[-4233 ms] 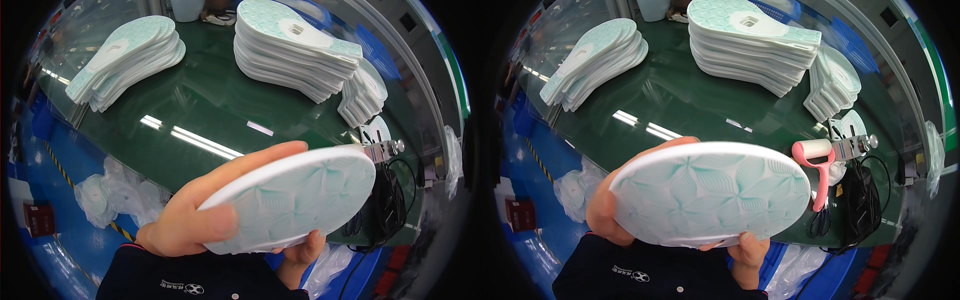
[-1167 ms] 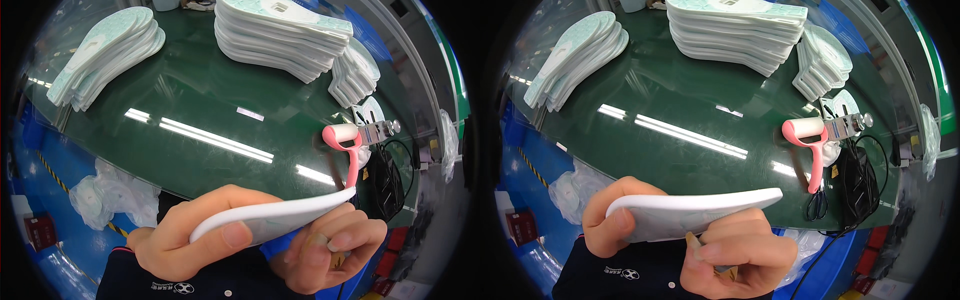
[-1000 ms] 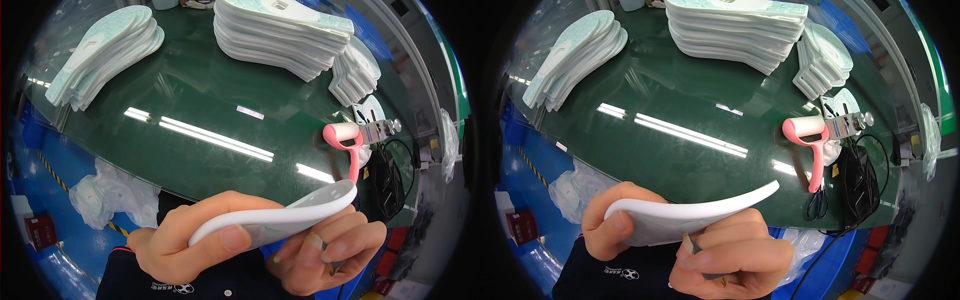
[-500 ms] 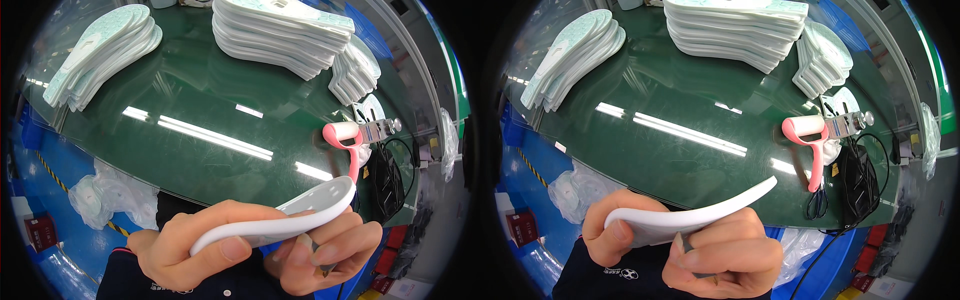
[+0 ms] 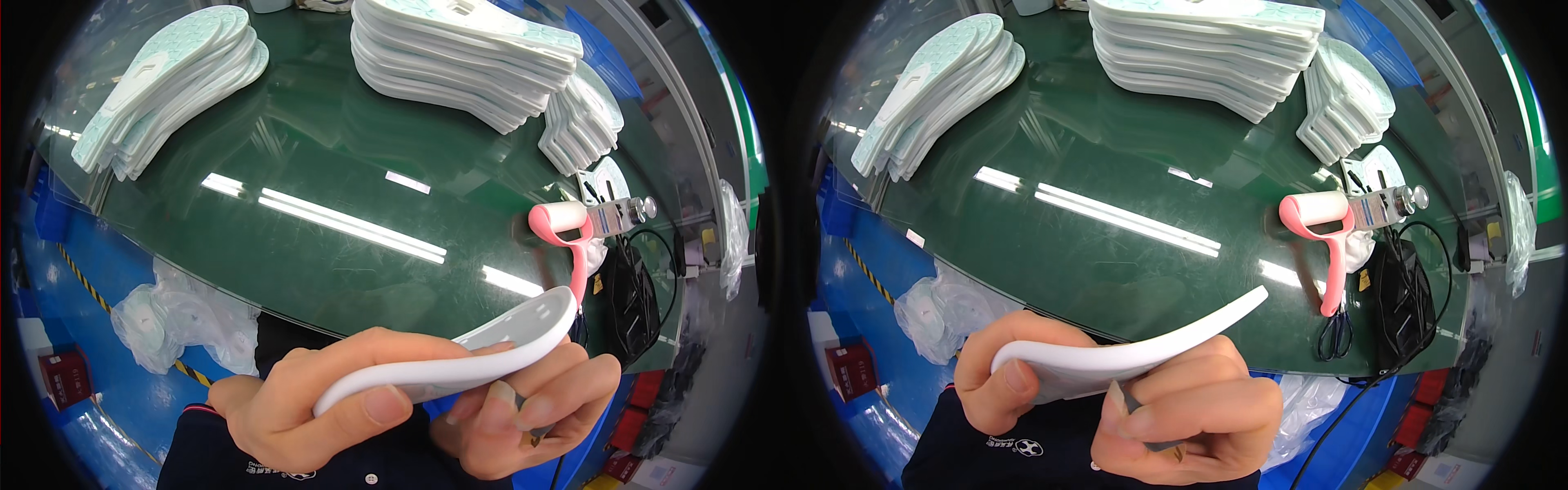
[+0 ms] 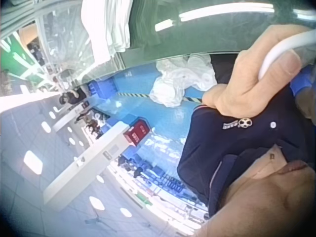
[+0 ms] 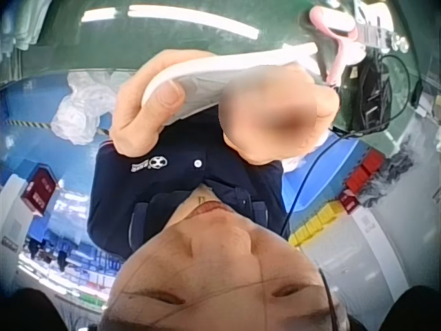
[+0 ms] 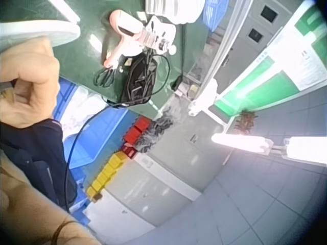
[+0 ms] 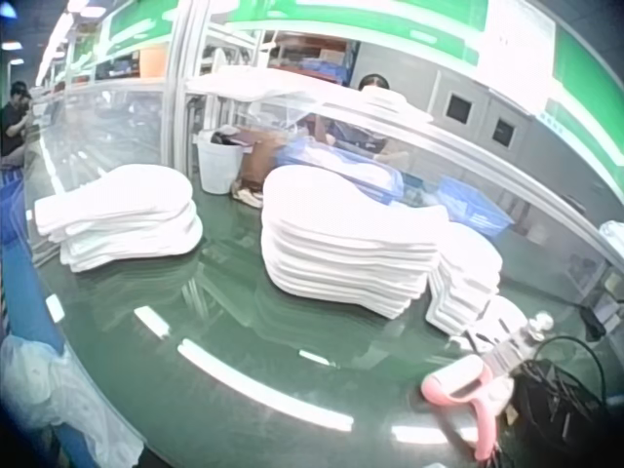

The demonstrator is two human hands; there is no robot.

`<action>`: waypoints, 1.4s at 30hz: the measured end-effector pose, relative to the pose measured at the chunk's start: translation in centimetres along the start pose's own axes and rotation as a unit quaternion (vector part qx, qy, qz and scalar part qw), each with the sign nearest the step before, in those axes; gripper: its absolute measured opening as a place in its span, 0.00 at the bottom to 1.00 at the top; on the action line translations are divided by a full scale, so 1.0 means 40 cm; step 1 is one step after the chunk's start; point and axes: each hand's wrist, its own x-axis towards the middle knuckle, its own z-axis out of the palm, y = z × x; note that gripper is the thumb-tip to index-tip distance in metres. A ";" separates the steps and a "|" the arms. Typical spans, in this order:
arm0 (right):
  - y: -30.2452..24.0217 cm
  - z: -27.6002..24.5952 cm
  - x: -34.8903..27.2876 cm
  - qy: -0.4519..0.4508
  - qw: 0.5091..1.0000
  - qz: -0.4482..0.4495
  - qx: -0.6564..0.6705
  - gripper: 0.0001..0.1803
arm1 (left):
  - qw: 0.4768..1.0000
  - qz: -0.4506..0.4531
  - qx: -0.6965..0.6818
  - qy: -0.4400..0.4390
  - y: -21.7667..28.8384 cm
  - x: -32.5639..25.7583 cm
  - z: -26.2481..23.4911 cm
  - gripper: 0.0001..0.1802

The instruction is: The person picks up white shoe insoles from a stack on a green table and wipes their patterned surfaces with a small brown abrasive pad. They turn the insoles over to inspect the underside and then place them back on the stack, repeating this process for multiple insoles.

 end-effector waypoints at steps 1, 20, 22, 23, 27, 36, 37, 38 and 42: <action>-0.001 -0.010 0.009 -0.062 0.998 -0.006 0.007 0.14 | 0.999 0.005 -0.010 -0.033 -0.001 -0.005 -0.015 0.19; 0.001 -0.026 0.030 -0.114 0.993 -0.030 0.016 0.14 | 0.999 0.013 0.023 0.033 -0.017 -0.007 0.004 0.23; 0.005 -0.033 0.034 -0.142 0.989 -0.045 0.015 0.14 | 0.999 0.014 0.017 0.037 -0.013 -0.009 0.007 0.23; 0.005 -0.032 0.030 -0.134 0.990 -0.048 0.007 0.14 | 0.999 0.014 0.014 0.040 -0.011 -0.009 0.008 0.23; 0.012 -0.024 0.030 -0.115 0.992 -0.060 0.010 0.14 | 0.999 0.011 0.011 0.042 -0.012 -0.007 0.012 0.23; 0.004 -0.044 0.045 -0.176 0.983 -0.048 -0.031 0.14 | 0.999 0.038 -0.015 0.017 -0.021 0.002 0.012 0.23; 0.009 -0.045 0.044 -0.169 0.984 -0.052 -0.014 0.14 | 0.999 0.045 -0.020 0.009 -0.026 0.005 0.008 0.23; 0.024 -0.038 0.037 -0.141 0.987 -0.061 0.038 0.14 | 0.998 0.053 -0.026 0.001 -0.029 0.007 0.006 0.22; 0.033 -0.028 0.041 -0.137 0.984 -0.073 0.084 0.16 | 0.998 0.052 0.013 0.016 -0.032 0.001 0.004 0.22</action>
